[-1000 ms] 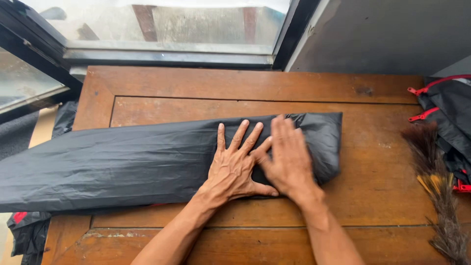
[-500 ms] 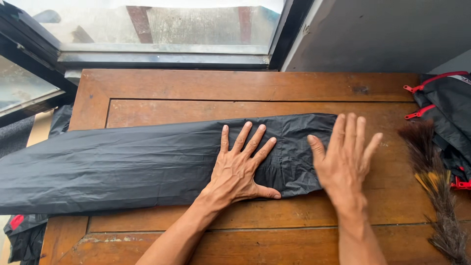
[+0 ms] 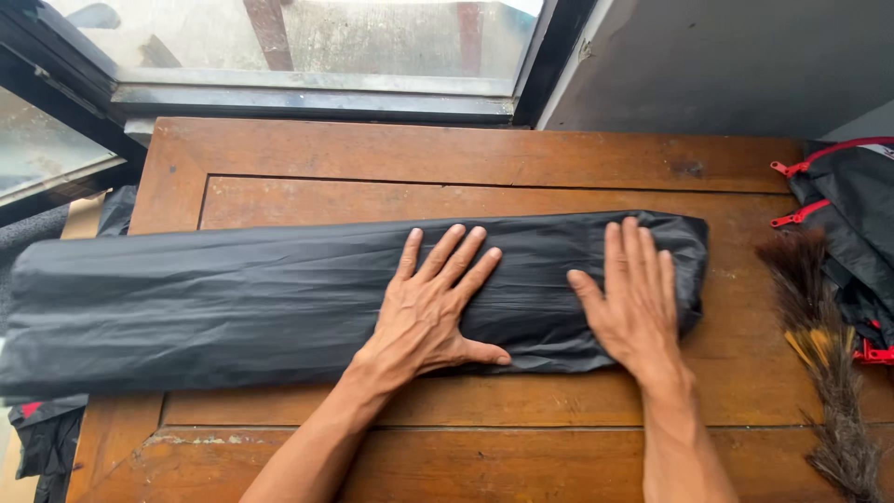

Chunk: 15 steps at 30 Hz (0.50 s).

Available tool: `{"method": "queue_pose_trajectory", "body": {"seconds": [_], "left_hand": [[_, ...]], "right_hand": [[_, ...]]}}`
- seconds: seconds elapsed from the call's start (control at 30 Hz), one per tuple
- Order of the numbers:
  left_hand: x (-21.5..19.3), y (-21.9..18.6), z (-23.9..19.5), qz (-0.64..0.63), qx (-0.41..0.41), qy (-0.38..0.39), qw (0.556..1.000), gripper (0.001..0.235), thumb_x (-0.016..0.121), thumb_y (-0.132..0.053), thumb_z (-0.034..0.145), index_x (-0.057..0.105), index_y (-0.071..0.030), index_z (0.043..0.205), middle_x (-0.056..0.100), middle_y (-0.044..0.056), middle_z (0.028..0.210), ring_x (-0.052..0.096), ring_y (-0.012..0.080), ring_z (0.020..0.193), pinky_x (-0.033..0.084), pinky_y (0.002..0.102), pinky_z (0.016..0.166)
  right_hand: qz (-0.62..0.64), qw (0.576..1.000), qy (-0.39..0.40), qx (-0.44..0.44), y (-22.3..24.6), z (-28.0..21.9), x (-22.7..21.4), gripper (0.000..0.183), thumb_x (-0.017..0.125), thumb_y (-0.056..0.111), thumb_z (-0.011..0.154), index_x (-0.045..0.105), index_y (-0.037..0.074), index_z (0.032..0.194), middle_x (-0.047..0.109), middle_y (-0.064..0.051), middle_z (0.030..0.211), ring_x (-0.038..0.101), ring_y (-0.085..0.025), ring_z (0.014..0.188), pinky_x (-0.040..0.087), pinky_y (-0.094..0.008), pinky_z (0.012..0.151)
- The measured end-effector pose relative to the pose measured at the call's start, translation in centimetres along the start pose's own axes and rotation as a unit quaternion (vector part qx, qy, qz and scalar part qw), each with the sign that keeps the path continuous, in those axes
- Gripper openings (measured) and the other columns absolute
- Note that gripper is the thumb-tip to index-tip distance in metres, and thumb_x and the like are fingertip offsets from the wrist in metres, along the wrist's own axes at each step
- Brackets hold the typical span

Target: The person folds a black and red fabric item on a wooden table. They smooth the fabric with their hands, then use a feather duster to brush the surface while folding it into a compact rectangular shape.

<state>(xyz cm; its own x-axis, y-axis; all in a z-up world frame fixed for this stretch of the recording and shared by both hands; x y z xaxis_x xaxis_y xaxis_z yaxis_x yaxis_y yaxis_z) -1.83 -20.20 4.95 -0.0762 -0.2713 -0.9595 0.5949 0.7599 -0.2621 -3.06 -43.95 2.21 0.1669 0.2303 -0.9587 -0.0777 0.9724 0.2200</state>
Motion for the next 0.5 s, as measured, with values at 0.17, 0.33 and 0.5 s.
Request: {"method": "queue_pose_trajectory", "body": {"seconds": [0.17, 0.33, 0.5], "left_hand": [[0.4, -0.1, 0.2, -0.013, 0.000, -0.004, 1.000, 0.119, 0.059, -0.087, 0.054, 0.033, -0.018, 0.147, 0.026, 0.007, 0.155, 0.017, 0.0276, 0.144, -0.004, 0.055, 0.116], [1.0, -0.5, 1.2, -0.015, 0.017, -0.012, 1.000, 0.121, 0.057, -0.089, 0.053, 0.032, -0.018, 0.147, 0.025, 0.006, 0.156, 0.017, 0.0265, 0.145, -0.004, 0.054, 0.117], [1.2, -0.5, 1.2, -0.021, 0.025, -0.020, 0.999, 0.120, 0.055, -0.087, 0.056, 0.030, -0.014, 0.148, 0.026, 0.008, 0.155, 0.017, 0.0266, 0.145, -0.003, 0.054, 0.118]], "right_hand": [[-0.011, 0.995, 0.070, 0.073, -3.6, -0.7, -0.8, 0.076, 0.031, 0.060, 0.095, 0.023, 0.009, 0.152, 0.019, -0.017, 0.157, 0.017, -0.034, 0.144, 0.008, -0.053, 0.116], [-0.056, 0.985, 0.104, 0.128, -2.8, -1.2, -2.2, 0.083, 0.025, 0.068, 0.094, 0.023, 0.009, 0.151, 0.020, -0.017, 0.157, 0.018, -0.034, 0.144, 0.007, -0.058, 0.115], [0.051, 0.994, -0.082, -0.048, 8.2, 0.0, -3.7, 0.074, 0.041, 0.052, 0.097, 0.032, -0.002, 0.147, 0.032, -0.028, 0.149, 0.026, -0.040, 0.139, 0.011, -0.052, 0.113]]}}
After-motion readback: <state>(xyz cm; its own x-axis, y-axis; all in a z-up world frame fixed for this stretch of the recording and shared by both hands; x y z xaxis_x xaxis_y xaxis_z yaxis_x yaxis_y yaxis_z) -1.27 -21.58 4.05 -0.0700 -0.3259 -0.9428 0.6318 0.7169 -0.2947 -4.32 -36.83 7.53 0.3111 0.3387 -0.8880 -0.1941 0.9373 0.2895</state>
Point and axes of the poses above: each hand's wrist, its own z-axis towards the middle knuckle, its own x-axis out of the palm, y = z × x, the point moved 4 cm from there along z, towards the middle knuckle
